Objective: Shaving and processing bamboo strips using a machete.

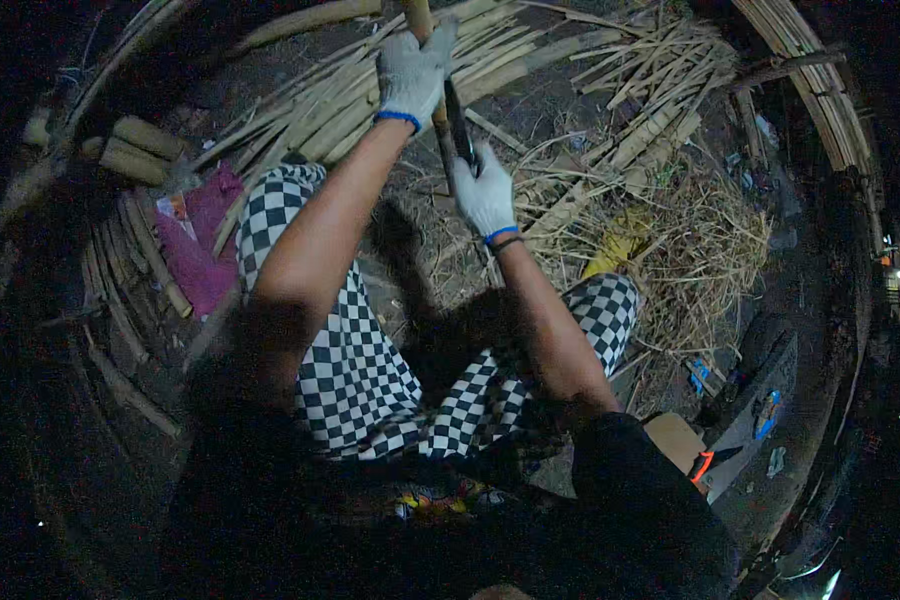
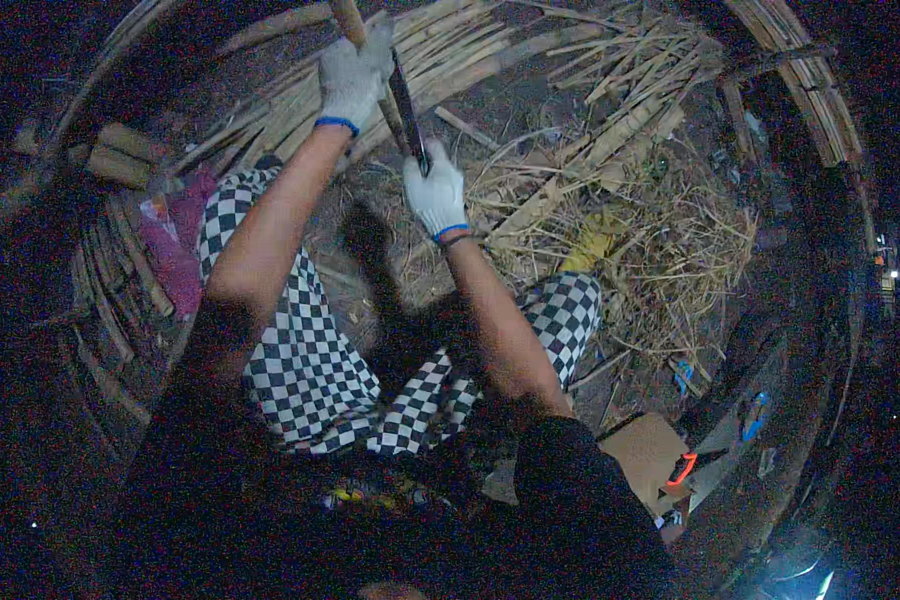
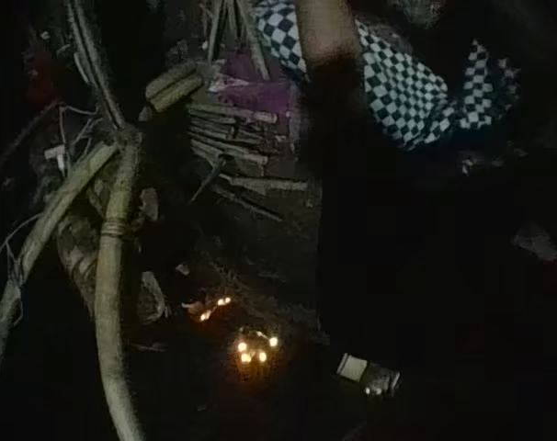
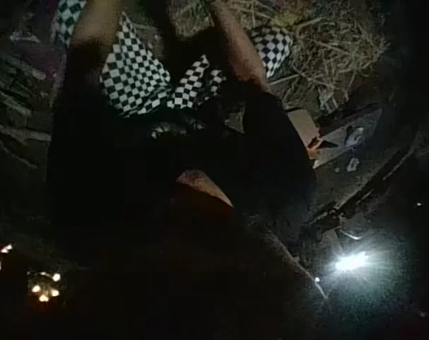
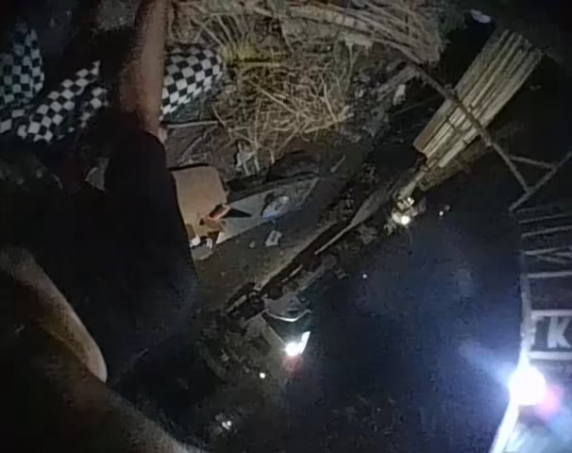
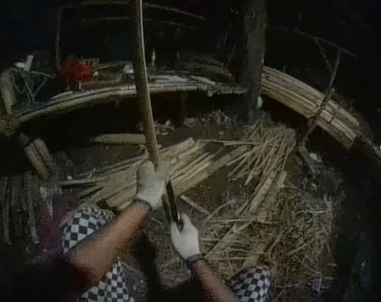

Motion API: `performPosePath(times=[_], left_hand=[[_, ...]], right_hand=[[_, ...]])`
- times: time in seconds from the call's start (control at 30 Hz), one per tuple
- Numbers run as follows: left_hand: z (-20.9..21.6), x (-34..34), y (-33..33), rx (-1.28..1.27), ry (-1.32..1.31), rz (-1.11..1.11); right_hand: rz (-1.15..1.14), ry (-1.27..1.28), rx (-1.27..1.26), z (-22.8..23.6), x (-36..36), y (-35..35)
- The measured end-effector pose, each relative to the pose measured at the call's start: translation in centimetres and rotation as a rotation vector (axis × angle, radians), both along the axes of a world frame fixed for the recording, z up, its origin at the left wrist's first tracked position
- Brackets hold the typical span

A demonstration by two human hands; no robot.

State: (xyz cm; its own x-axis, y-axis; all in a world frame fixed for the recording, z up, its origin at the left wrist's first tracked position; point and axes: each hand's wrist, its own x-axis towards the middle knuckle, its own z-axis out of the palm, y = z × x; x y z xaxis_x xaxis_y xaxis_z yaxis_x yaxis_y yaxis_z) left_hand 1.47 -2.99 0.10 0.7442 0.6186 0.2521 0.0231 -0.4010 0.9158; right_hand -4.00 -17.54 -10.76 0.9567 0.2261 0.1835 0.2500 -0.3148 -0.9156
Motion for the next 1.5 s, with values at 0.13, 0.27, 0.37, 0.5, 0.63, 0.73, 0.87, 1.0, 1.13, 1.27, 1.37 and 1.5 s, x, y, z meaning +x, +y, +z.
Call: performPosePath(times=[0.13,0.27,0.37,0.5,0.63,0.73,0.87,1.0,1.13,1.27,1.37,1.5], left_hand=[[1.3,0.8,-2.0,0.073,0.037,0.022],[0.2,0.7,-1.0,0.112,-0.071,0.122],[-1.1,0.7,0.9,0.141,0.009,0.079],[-2.0,2.1,-0.8,-0.135,-0.056,-0.045],[-1.4,0.9,0.9,-0.168,-0.099,-0.006],[-1.0,-0.4,2.0,0.1,0.037,-0.027],[-2.1,3.0,-0.2,0.512,-0.055,-0.108],[-3.8,1.8,3.5,0.077,-0.11,-0.004],[0.6,-0.3,0.0,-0.317,-0.051,0.033],[-3.1,3.6,1.5,0.205,-0.113,0.148],[-0.7,1.4,-0.9,-0.085,-0.055,0.035],[-1.1,-0.8,3.0,-0.122,-0.05,0.073]], right_hand=[[-0.103,-0.13,-0.122,0.2,-0.1,-0.8],[-0.047,-0.134,-0.182,0.3,0.6,0.1],[-0.036,-0.14,-0.139,2.7,-0.3,0.7],[-0.089,-0.091,-0.153,-1.0,0.8,-1.2],[-0.027,-0.083,-0.178,0.5,0.1,0.3],[0.005,-0.092,-0.182,0.8,-0.5,1.5],[-0.058,0.031,-0.393,-8.4,2.6,-3.5],[0.003,-0.08,-0.149,-4.5,1.0,1.2],[-0.052,-0.009,-0.097,-5.6,-0.5,1.0],[-0.051,0.04,-0.516,-15.9,-1.0,-4.2],[0.016,0.087,-0.679,-16.3,0.0,-4.4],[0.04,0.086,-0.57,-13.2,-2.7,-0.5]])
